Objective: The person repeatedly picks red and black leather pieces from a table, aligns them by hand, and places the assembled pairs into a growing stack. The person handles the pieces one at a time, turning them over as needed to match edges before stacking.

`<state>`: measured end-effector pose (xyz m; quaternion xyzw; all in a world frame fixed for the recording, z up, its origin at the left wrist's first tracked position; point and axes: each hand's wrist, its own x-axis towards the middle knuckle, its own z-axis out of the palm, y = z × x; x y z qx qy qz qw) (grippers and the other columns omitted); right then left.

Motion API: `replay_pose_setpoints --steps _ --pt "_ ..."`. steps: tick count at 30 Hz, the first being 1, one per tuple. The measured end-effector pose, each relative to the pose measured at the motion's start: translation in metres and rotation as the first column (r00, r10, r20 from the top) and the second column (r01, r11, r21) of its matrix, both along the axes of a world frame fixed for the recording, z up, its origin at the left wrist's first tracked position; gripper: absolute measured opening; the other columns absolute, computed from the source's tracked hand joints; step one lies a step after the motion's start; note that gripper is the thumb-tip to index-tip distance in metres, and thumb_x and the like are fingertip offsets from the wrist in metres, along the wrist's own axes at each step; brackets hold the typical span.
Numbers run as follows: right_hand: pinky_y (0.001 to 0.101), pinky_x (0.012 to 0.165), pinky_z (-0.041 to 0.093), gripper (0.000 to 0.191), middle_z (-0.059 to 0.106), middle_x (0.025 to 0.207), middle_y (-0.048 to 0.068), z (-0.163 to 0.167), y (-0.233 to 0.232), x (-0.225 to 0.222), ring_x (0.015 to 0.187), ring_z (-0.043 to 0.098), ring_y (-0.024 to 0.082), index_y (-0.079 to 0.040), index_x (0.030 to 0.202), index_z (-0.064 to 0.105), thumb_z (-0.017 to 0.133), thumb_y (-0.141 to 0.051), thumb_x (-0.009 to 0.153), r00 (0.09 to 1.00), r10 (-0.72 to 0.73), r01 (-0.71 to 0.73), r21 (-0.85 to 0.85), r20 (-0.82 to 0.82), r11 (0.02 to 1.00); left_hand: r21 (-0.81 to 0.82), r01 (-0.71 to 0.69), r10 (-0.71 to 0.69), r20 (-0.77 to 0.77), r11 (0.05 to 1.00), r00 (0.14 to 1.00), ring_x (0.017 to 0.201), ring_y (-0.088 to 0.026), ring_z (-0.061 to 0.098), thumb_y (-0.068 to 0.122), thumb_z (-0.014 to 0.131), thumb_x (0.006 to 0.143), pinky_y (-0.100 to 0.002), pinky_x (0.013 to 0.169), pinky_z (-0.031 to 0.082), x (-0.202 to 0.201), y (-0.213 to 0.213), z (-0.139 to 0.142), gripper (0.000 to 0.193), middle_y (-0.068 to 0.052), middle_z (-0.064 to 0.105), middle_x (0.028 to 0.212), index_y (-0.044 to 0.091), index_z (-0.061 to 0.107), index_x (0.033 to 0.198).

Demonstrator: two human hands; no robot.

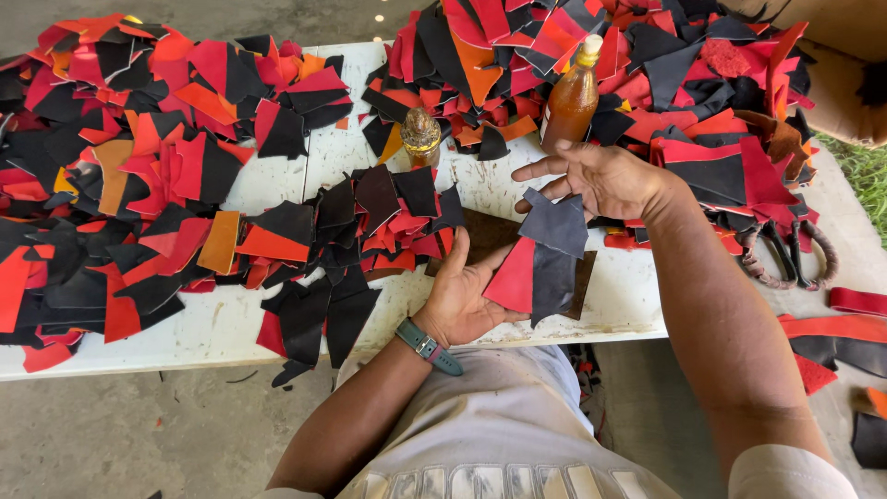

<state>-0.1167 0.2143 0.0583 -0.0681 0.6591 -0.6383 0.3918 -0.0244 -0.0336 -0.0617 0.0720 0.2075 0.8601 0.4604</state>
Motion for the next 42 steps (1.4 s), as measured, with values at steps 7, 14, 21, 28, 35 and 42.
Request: replay_pose_setpoints --steps 7,14,21,28,35,42 --pt "0.0374 0.091 0.056 0.081 0.072 0.126 0.023 0.007 -0.005 0.006 0.106 0.071 0.024 -0.004 0.148 0.054 0.037 -0.064 0.096 0.999 -0.025 0.027 0.053 -0.045 0.998 0.077 -0.021 0.020 0.017 0.997 1.000 0.145 -0.033 0.045 0.087 0.032 0.089 -0.056 0.120 0.031 -0.002 0.001 -0.013 0.108 -0.017 0.043 0.160 0.008 0.030 0.162" --pt "0.0318 0.086 0.055 0.062 0.073 0.107 0.011 -0.008 -0.004 0.036 0.096 0.066 0.015 -0.003 0.142 0.058 0.076 -0.007 0.083 0.883 0.161 -0.055 0.243 -0.440 0.968 -0.165 -0.360 0.208 -0.573 0.918 0.793 0.107 -0.019 0.067 0.018 0.074 0.100 -0.038 0.096 0.055 -0.021 0.000 -0.013 0.042 -0.010 0.071 0.118 -0.004 0.064 0.133" --pt "0.0270 0.078 0.053 0.026 0.069 0.101 0.007 -0.077 0.000 0.072 0.089 0.063 0.012 0.003 0.110 0.068 0.078 0.008 0.087 0.784 -0.368 0.329 -0.169 -0.500 0.929 -0.316 -0.696 -0.215 -0.949 0.644 0.232 0.086 -0.013 0.072 0.016 0.081 0.081 -0.031 0.082 0.057 -0.048 -0.009 0.045 0.029 -0.007 0.078 0.094 0.000 0.074 0.104" --pt "0.0344 0.093 0.059 0.015 0.073 0.105 0.014 -0.095 -0.003 0.102 0.099 0.072 0.020 0.000 0.101 0.069 0.079 0.003 0.090 0.611 -0.543 0.273 -0.491 -0.576 0.828 -0.401 -0.643 -0.221 -0.913 0.653 0.344 0.076 -0.010 0.069 0.019 0.086 0.076 -0.028 0.075 0.056 -0.043 -0.003 0.074 0.023 -0.004 0.077 0.081 0.004 0.079 0.092" --pt "0.0395 0.097 0.061 0.019 0.072 0.102 0.016 -0.093 -0.013 0.118 0.100 0.073 0.025 -0.001 0.101 0.067 0.084 0.002 0.091 0.552 -0.699 0.170 -0.759 -0.455 0.629 -0.354 -0.572 -0.238 -0.933 0.740 0.269 0.077 -0.008 0.069 0.019 0.085 0.076 -0.026 0.074 0.056 -0.047 -0.006 0.103 0.025 -0.004 0.078 0.083 0.003 0.079 0.094" --pt "0.0442 0.093 0.063 0.019 0.073 0.099 0.014 -0.078 -0.007 0.140 0.097 0.074 0.028 0.000 0.097 0.068 0.085 -0.003 0.090 0.519 -0.703 0.101 -0.782 -0.486 0.615 -0.270 -0.507 -0.209 -0.962 0.818 0.176 0.077 -0.009 0.070 0.021 0.085 0.077 -0.026 0.073 0.057 -0.029 -0.013 0.129 0.027 -0.004 0.078 0.084 0.002 0.077 0.096"
